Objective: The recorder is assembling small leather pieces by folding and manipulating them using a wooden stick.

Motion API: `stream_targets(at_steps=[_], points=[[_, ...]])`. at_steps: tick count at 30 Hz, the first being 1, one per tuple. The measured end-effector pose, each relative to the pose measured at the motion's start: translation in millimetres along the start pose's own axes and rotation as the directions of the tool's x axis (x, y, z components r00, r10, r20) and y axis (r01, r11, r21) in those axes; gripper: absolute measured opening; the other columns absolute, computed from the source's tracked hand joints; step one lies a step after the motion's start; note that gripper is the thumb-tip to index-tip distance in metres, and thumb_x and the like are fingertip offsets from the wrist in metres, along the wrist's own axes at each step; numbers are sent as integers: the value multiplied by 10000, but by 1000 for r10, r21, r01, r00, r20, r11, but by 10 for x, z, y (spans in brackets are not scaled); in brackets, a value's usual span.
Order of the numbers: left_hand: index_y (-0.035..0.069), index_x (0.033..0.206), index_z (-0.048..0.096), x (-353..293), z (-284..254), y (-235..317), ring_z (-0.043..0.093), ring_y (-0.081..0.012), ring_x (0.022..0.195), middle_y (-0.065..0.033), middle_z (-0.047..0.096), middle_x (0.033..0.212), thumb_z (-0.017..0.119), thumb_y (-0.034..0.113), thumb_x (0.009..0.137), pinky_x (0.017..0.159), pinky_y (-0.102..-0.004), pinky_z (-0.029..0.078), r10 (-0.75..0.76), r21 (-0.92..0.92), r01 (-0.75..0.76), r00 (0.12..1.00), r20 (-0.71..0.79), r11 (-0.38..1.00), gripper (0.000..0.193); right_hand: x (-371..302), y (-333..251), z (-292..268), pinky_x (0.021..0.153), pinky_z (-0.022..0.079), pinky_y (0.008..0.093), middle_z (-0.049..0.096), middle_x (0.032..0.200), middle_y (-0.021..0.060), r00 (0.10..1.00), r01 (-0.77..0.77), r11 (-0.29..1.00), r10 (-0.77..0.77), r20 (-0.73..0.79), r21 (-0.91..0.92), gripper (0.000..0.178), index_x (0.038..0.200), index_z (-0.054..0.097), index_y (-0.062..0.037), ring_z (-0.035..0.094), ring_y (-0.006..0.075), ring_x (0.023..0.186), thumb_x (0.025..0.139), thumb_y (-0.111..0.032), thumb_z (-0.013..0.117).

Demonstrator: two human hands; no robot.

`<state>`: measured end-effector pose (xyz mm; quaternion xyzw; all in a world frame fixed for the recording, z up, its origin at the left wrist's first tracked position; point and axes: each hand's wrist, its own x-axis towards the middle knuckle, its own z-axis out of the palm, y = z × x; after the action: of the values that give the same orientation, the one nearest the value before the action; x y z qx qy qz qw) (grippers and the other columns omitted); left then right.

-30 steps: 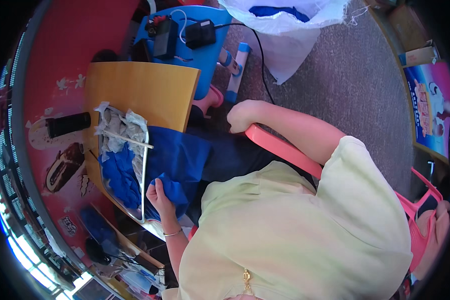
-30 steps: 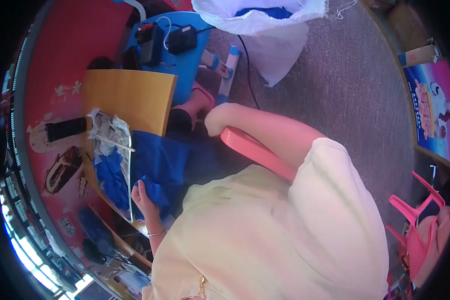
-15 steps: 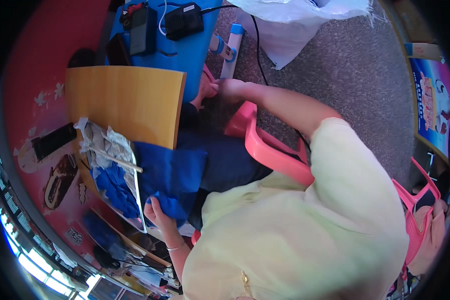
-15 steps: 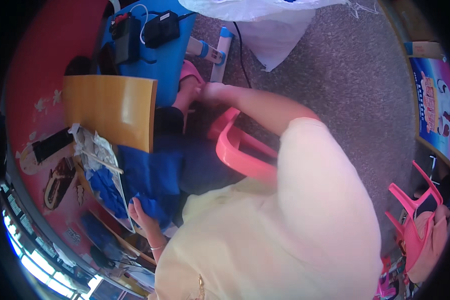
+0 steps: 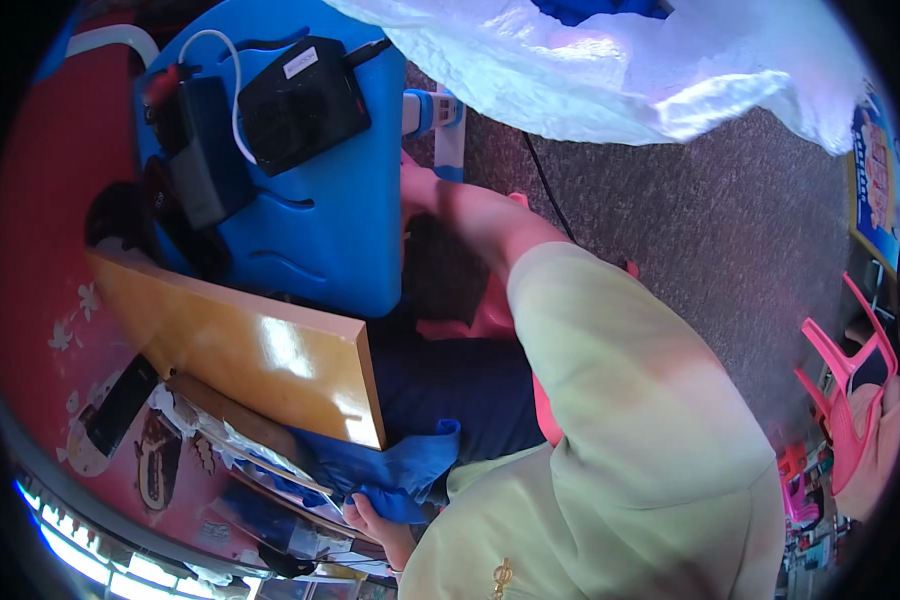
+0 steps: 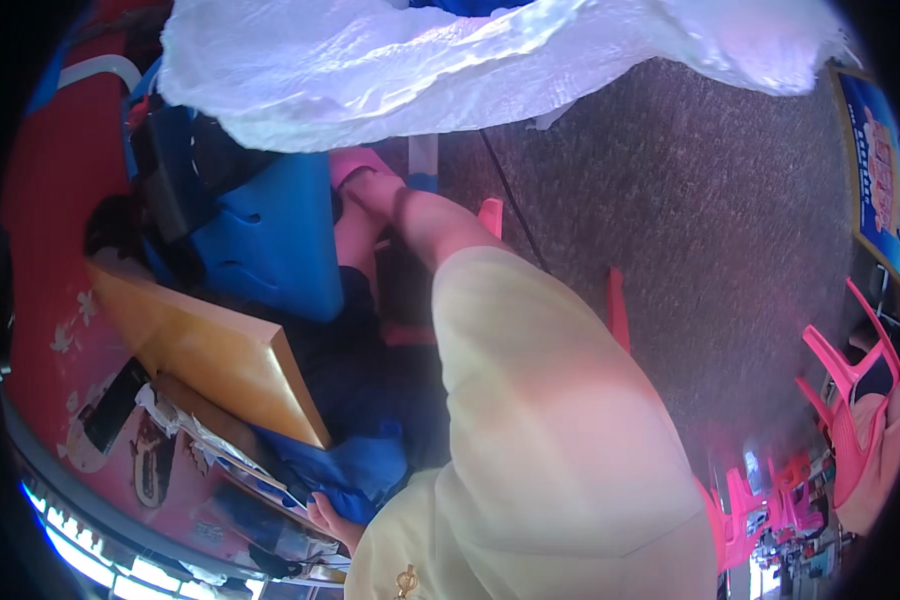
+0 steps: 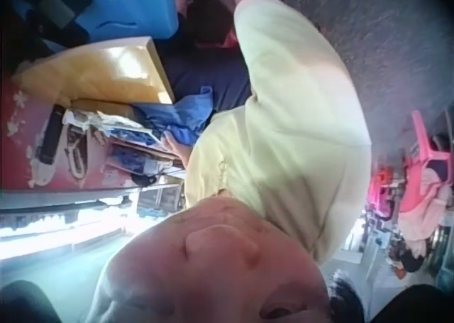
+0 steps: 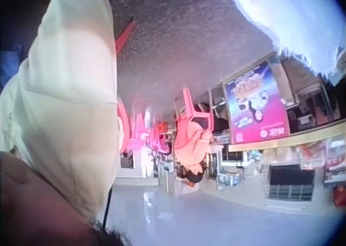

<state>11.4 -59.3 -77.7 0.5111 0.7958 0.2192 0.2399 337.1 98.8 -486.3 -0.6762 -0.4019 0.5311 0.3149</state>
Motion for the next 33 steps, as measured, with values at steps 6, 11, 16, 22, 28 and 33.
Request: stream_targets(at_steps=[6, 11, 16, 22, 28, 33], points=[[32, 1124, 541, 77, -145, -198, 441, -180, 1060, -63, 451, 1135, 606, 324, 882, 982, -315, 335, 121, 111, -115, 992, -43, 987, 384, 78, -88, 173, 942, 438, 396, 489, 1266, 152, 975, -34, 966, -25, -220, -258, 422, 1305, 475, -208, 546, 324, 1099, 883, -224, 461], [31, 1137, 549, 106, -96, -253, 486, -193, 1040, -85, 472, 1112, 591, 295, 891, 958, -326, 387, 662, 435, -663, 727, 179, 610, 363, 181, 179, 174, 959, 438, 403, 466, 1274, 168, 993, 26, 931, -65, -95, -364, 463, 1327, 453, -244, 477, 329, 1178, 865, -241, 478], [18, 1152, 559, 88, -173, -288, 477, -204, 1095, -104, 471, 1150, 555, 246, 910, 984, -328, 383, 262, 257, -241, 964, -48, 936, 332, 82, -8, 109, 955, 451, 402, 441, 1296, 166, 996, 65, 902, -88, -33, -426, 459, 1288, 509, -262, 446, 326, 1219, 829, -262, 522], [19, 1156, 508, -3, -17, -153, 452, -192, 1082, -85, 443, 1158, 561, 328, 902, 991, -335, 364, 336, 309, -332, 941, 42, 891, 403, 223, -148, 123, 898, 474, 406, 608, 1126, 163, 980, -154, 987, 148, -130, -40, 293, 1087, 661, -185, 604, 297, 1033, 816, -221, 557], [36, 1154, 459, 113, -191, -294, 451, -197, 1007, -103, 447, 1083, 569, 178, 921, 881, -321, 394, 248, 98, -252, 967, 57, 963, 295, -234, -236, 303, 890, 478, 405, 617, 1106, 159, 977, -214, 976, 213, -26, -43, 282, 1070, 667, -177, 611, 295, 1019, 815, -223, 557], [47, 977, 454, 39, -78, -125, 448, -138, 938, -75, 462, 1004, 507, 279, 953, 862, -298, 393, 104, 4, -104, 994, 43, 995, 240, -230, -333, 286, 884, 481, 404, 625, 1090, 156, 952, -298, 953, 301, 55, -57, 274, 1056, 672, -170, 616, 293, 1007, 814, -225, 557]])
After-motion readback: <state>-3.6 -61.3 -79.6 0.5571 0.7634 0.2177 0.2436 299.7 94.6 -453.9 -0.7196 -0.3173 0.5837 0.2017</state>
